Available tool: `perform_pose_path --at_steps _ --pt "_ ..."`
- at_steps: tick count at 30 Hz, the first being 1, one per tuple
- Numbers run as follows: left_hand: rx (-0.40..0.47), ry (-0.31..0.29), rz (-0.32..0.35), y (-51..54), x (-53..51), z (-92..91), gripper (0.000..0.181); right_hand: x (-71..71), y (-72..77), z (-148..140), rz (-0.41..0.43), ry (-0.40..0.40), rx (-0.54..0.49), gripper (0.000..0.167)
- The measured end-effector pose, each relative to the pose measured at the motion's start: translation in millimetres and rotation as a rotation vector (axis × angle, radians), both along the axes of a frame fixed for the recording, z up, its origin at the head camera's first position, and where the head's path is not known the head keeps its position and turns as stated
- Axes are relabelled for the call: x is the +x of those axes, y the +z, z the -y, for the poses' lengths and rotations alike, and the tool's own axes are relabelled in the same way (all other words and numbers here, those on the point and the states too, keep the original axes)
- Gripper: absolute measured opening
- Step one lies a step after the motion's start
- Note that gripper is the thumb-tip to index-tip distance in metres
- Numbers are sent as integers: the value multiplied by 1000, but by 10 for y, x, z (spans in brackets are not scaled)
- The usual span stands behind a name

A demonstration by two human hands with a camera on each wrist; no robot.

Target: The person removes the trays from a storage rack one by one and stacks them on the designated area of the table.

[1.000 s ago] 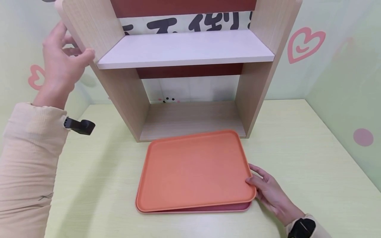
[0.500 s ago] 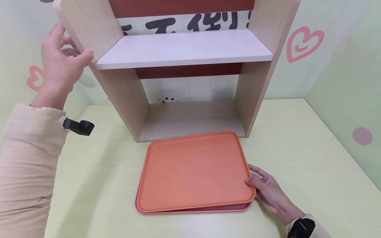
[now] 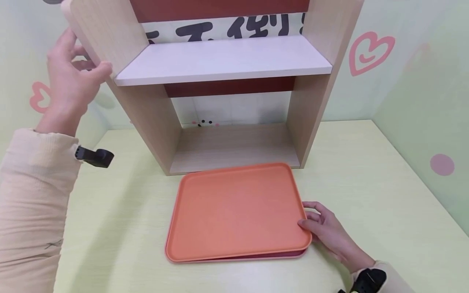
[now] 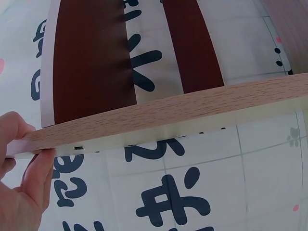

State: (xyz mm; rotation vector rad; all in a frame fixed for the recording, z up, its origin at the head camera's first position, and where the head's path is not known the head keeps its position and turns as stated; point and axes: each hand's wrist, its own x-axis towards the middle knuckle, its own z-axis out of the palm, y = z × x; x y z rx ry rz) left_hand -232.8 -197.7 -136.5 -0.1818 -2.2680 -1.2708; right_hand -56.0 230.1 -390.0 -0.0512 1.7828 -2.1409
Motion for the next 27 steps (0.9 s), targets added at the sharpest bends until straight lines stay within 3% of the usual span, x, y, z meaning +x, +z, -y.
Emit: perform_pose_path --at_steps 5,11,21,27 --pt "5 -3 3 -8 -14 9 54 -18 60 -17 -49 -1 170 32" --pt "-1 -2 -1 -7 -21 7 56 -45 140 -39 -154 3 408 51" --pt "-4 6 -4 -16 -14 2 58 -37 106 -34 -185 -5 498 50" --pt "-1 2 -3 -20 -13 0 58 -29 95 -32 -192 13 501 51"
